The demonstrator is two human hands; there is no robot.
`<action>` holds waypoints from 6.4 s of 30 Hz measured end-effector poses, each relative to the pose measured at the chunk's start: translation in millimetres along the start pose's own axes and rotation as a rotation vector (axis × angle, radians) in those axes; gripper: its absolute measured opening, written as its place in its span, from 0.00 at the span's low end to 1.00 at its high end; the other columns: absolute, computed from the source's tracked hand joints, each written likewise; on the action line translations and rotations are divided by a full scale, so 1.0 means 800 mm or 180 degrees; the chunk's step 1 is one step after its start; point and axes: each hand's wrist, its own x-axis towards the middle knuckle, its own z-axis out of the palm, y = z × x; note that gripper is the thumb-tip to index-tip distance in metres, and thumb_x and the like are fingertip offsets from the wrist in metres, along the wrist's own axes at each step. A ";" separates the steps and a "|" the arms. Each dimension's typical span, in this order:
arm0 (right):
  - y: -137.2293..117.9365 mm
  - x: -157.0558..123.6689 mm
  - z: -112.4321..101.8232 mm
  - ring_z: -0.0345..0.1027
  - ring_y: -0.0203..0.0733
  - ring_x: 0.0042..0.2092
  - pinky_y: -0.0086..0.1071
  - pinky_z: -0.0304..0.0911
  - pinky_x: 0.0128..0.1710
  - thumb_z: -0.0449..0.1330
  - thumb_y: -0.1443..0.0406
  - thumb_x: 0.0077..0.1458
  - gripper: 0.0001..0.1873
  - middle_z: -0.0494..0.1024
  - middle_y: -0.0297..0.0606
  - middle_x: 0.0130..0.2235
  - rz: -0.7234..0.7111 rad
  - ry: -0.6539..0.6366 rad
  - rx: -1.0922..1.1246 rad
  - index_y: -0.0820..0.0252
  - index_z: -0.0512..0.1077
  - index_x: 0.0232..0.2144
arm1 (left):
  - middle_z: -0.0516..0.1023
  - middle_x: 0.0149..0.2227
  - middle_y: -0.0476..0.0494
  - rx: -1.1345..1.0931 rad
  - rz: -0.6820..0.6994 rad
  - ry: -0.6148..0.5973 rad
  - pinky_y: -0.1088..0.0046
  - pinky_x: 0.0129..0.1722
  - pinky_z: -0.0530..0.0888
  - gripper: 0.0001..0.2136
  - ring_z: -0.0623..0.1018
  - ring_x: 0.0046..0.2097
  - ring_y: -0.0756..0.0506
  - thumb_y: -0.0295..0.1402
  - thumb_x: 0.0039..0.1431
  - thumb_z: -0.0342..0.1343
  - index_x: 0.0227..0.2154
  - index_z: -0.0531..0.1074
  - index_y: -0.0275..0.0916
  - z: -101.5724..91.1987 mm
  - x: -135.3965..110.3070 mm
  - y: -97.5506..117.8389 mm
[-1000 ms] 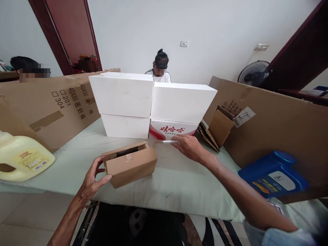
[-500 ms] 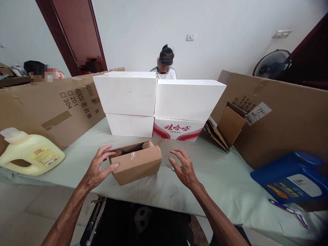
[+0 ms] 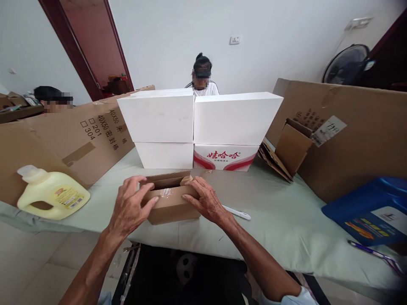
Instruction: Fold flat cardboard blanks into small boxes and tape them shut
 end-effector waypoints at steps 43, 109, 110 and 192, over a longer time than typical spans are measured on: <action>-0.018 -0.011 0.011 0.73 0.50 0.50 0.43 0.65 0.53 0.67 0.66 0.69 0.09 0.82 0.41 0.50 0.0263 0.0079 0.0074 0.54 0.74 0.50 | 0.86 0.41 0.41 -0.0850 0.0463 -0.0270 0.62 0.42 0.80 0.06 0.84 0.41 0.41 0.32 0.70 0.62 0.41 0.85 0.43 0.037 0.019 0.032; -0.033 -0.043 0.017 0.75 0.48 0.42 0.41 0.67 0.42 0.57 0.63 0.77 0.13 0.84 0.42 0.41 -0.0291 0.0492 -0.0612 0.54 0.76 0.59 | 0.83 0.50 0.37 -0.0611 0.1060 -0.0524 0.64 0.49 0.82 0.12 0.82 0.51 0.41 0.23 0.72 0.58 0.50 0.83 0.41 -0.016 0.002 0.005; -0.034 -0.044 0.018 0.74 0.47 0.40 0.40 0.66 0.41 0.57 0.64 0.77 0.12 0.83 0.41 0.40 -0.0340 0.0544 -0.0643 0.56 0.77 0.57 | 0.83 0.51 0.36 -0.0631 0.1015 -0.0597 0.64 0.50 0.82 0.12 0.82 0.52 0.41 0.23 0.72 0.58 0.50 0.84 0.41 -0.019 0.001 0.004; 0.066 -0.075 0.036 0.77 0.47 0.43 0.37 0.73 0.44 0.65 0.38 0.63 0.31 0.85 0.41 0.42 0.1695 -0.0283 0.2482 0.60 0.83 0.44 | 0.75 0.57 0.36 -0.0666 -0.0927 0.0738 0.47 0.60 0.79 0.58 0.78 0.58 0.32 0.46 0.41 0.82 0.74 0.59 0.44 0.058 0.048 -0.108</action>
